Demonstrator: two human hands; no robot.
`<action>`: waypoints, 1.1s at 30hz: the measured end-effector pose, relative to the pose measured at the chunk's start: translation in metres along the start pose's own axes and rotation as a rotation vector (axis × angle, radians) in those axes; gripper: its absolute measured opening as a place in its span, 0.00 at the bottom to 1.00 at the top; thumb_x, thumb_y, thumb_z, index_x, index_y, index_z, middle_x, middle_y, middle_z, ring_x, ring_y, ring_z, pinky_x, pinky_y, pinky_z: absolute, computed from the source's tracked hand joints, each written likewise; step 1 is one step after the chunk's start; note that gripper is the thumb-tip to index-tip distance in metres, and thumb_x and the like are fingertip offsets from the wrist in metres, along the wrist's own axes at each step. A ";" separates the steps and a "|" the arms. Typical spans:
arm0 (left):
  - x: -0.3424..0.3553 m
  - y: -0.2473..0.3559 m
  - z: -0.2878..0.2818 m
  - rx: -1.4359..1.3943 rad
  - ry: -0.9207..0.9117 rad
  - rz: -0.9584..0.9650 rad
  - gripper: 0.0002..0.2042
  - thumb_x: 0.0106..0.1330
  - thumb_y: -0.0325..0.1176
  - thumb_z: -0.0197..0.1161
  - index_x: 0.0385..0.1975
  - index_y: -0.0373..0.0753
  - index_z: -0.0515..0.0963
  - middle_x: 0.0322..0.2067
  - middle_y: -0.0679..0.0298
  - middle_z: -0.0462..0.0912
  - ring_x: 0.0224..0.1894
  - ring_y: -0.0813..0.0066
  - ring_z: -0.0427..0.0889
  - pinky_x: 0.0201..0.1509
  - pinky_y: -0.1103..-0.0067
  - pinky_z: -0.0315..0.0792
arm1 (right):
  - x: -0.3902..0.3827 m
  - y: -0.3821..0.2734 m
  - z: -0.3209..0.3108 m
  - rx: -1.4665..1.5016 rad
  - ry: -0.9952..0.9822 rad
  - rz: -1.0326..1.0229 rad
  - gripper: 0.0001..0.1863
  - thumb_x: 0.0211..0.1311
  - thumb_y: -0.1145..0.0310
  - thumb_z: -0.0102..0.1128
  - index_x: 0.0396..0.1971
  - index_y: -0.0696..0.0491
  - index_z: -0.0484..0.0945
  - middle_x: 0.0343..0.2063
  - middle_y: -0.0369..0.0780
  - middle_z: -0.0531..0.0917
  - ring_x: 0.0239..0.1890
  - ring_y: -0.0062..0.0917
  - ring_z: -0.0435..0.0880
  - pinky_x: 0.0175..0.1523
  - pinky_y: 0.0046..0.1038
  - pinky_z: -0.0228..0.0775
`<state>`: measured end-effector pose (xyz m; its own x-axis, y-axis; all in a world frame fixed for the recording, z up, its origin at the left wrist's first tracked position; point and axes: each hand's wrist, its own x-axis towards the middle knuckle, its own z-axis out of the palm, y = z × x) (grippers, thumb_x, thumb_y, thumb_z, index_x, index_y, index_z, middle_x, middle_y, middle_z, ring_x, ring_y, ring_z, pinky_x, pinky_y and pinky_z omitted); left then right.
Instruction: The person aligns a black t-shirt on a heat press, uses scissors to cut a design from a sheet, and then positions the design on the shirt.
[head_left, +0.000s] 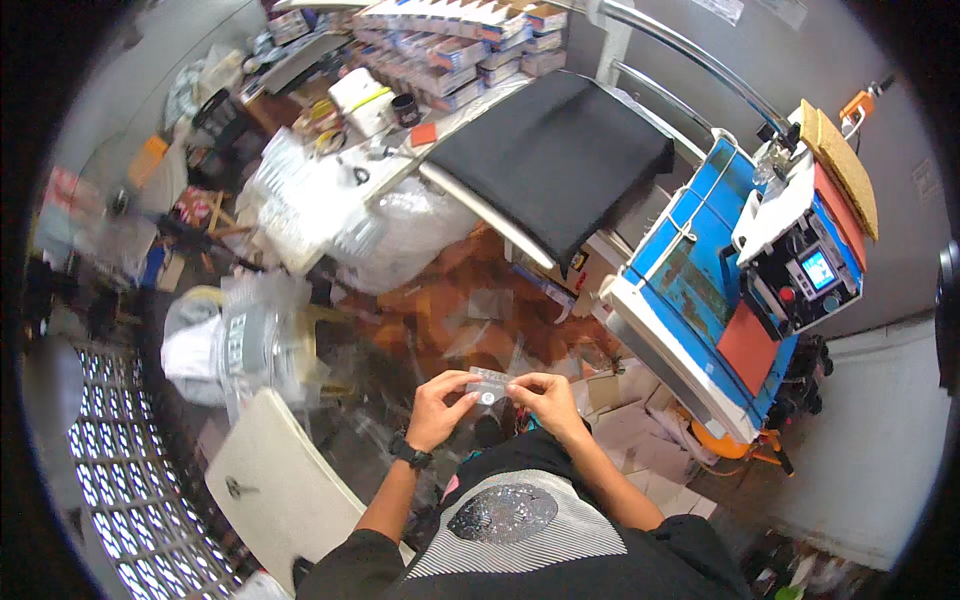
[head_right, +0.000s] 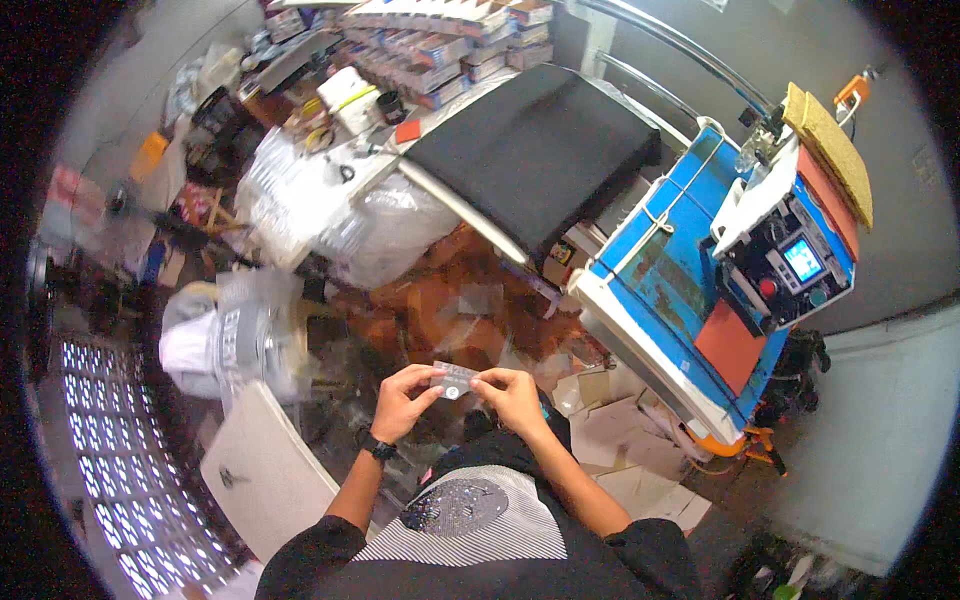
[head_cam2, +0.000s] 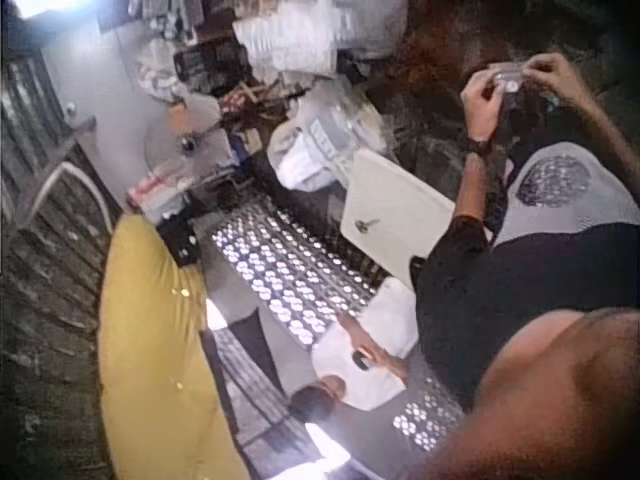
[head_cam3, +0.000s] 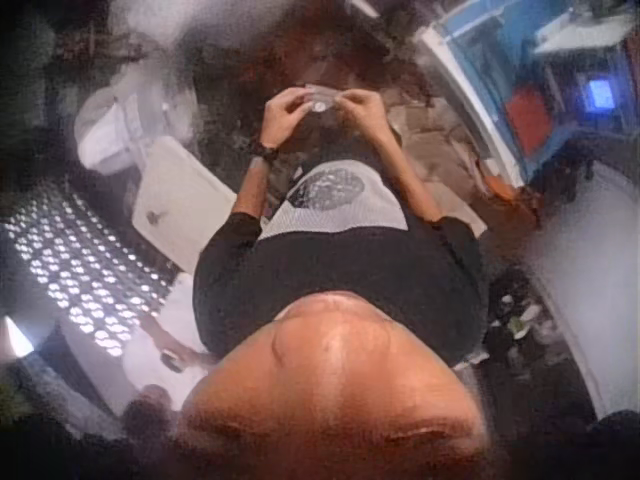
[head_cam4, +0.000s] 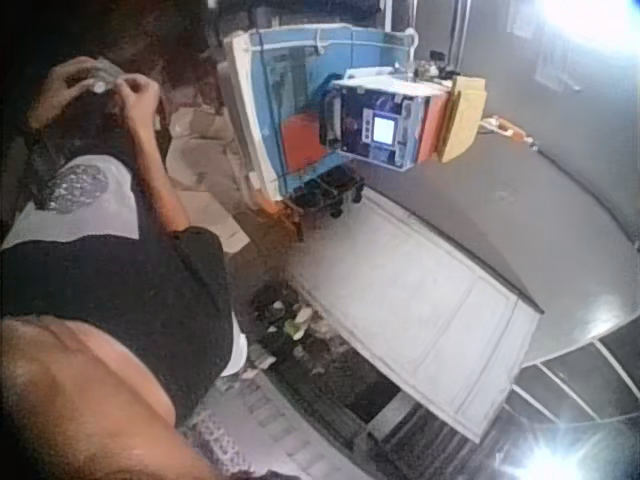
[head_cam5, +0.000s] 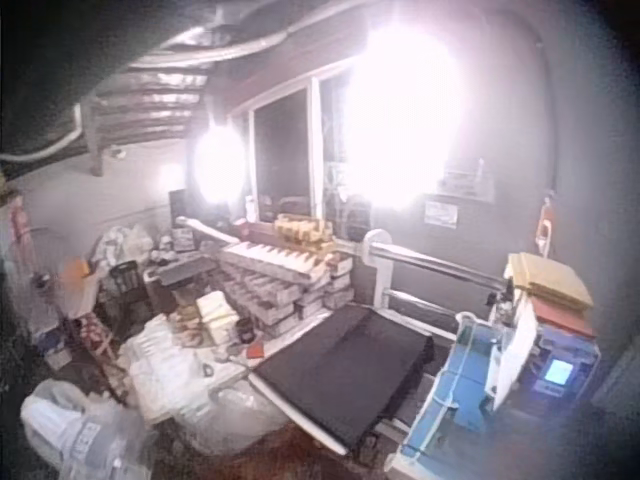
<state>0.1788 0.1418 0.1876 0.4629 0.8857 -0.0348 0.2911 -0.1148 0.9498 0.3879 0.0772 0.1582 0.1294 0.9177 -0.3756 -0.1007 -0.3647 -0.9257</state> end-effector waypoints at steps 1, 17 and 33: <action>0.024 -0.001 -0.004 -0.044 -0.033 -0.023 0.12 0.59 0.24 0.67 0.44 0.35 0.83 0.40 0.60 0.83 0.39 0.75 0.84 0.43 0.79 0.77 | 0.017 0.000 -0.001 0.002 0.036 0.018 0.11 0.60 0.67 0.67 0.34 0.61 0.84 0.22 0.36 0.84 0.23 0.16 0.80 0.29 0.20 0.71; 0.359 -0.038 -0.055 0.092 -0.128 0.152 0.08 0.58 0.26 0.68 0.37 0.33 0.84 0.35 0.59 0.85 0.34 0.73 0.84 0.38 0.78 0.76 | 0.292 -0.095 -0.017 0.247 0.478 -0.003 0.07 0.57 0.70 0.69 0.30 0.59 0.85 0.21 0.33 0.83 0.20 0.13 0.76 0.25 0.18 0.66; 0.521 -0.084 -0.077 0.385 -0.500 0.676 0.13 0.60 0.29 0.63 0.46 0.39 0.82 0.42 0.63 0.77 0.42 0.66 0.74 0.47 0.70 0.66 | 0.389 -0.126 -0.001 -0.245 1.189 0.160 0.10 0.53 0.67 0.70 0.29 0.60 0.87 0.24 0.45 0.87 0.26 0.26 0.86 0.35 0.28 0.75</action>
<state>0.3309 0.6471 0.1132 0.9173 0.2888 0.2743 0.0439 -0.7579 0.6509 0.4520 0.4794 0.1285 0.9659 0.1912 -0.1748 -0.0266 -0.5981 -0.8010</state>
